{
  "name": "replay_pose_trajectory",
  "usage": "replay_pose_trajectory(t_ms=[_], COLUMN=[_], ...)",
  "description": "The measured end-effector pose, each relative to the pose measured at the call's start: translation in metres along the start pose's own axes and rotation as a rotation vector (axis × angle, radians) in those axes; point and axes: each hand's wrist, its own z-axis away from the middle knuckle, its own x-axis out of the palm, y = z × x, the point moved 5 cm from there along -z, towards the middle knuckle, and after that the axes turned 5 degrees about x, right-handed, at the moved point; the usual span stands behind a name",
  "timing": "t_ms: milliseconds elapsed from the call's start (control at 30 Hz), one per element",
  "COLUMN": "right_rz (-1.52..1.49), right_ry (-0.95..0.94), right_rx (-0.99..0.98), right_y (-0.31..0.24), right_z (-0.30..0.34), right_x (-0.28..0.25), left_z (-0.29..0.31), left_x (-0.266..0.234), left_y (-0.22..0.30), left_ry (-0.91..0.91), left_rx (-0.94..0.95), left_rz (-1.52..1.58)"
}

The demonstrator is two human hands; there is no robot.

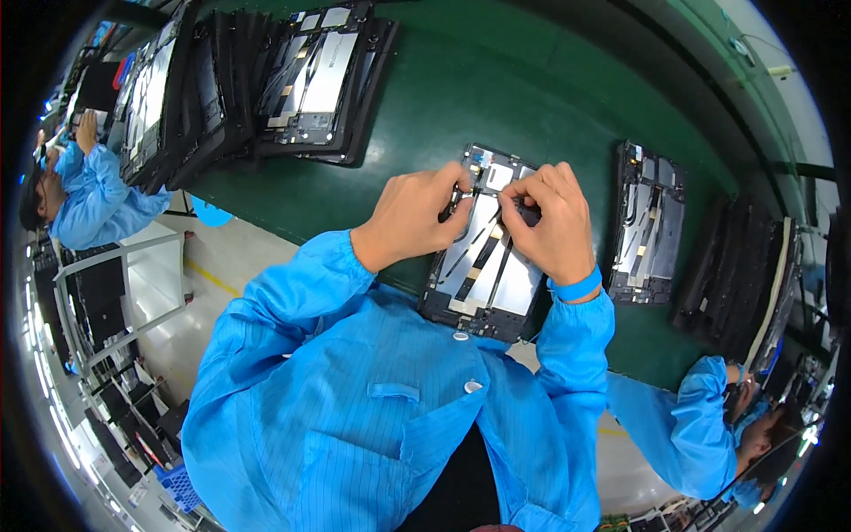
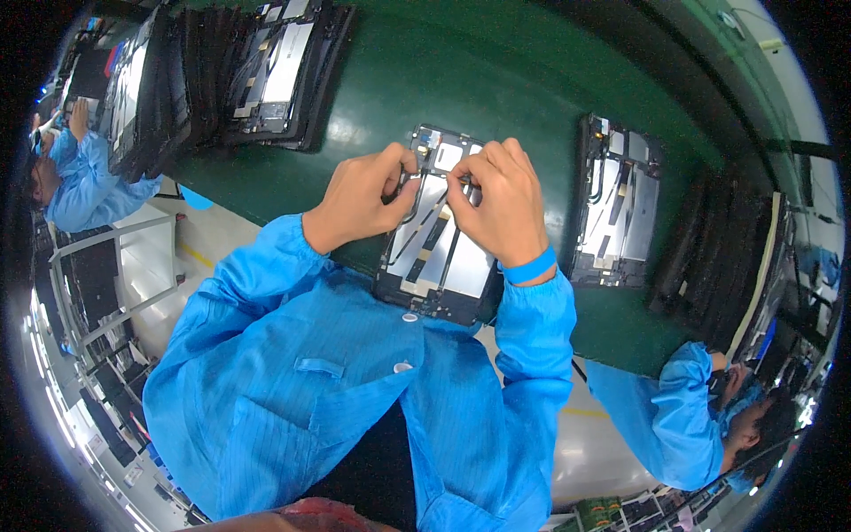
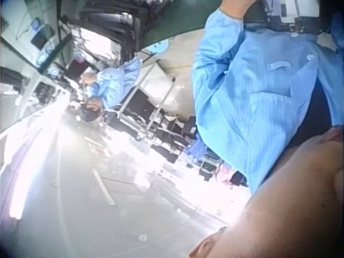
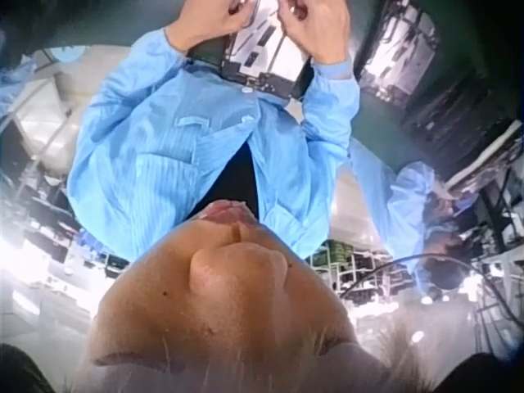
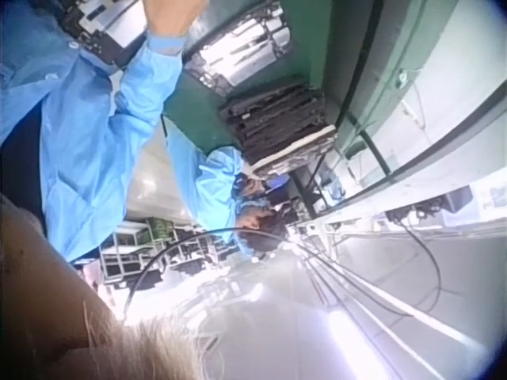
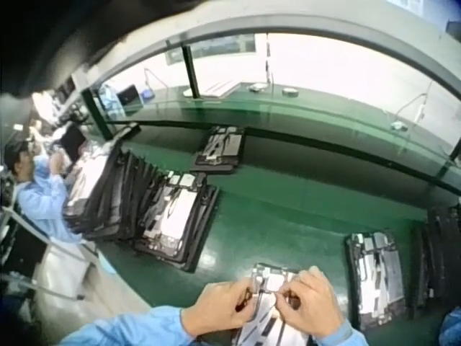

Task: The person assembles electronic tablets on a conveyor belt by connecting internal wires and ribbon cables into device frames by hand, sliding finished units down the line and taking new ones.

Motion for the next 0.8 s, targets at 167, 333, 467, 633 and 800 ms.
replay_pose_trajectory(t_ms=[167, 333, 467, 633, 800], right_rz=[-0.062, -0.075, -0.148, -0.35, -0.392], right_ry=[0.04, 0.097, 0.097, 0.185, 0.204], right_rx=[0.251, 0.367, 0.492, 0.531, 0.566], right_y=[0.011, 0.02, 0.032, 0.053, 0.057], right_z=[0.021, 0.043, 0.055, 0.066, 0.069], right_x=[-0.016, -0.022, -0.016, -0.009, -0.006], left_z=[-0.021, -0.031, -0.026, -0.02, -0.014], left_x=[-0.006, -0.004, 0.0, 0.002, 0.006], left_y=[-0.009, -0.003, 0.005, 0.032, 0.037], left_ry=[-0.189, -0.206, -0.027, -0.07, -0.103], left_rx=[-0.227, -0.158, 0.027, 0.091, 0.257], left_rz=[0.107, 0.029, -0.096, -0.181, -0.203])
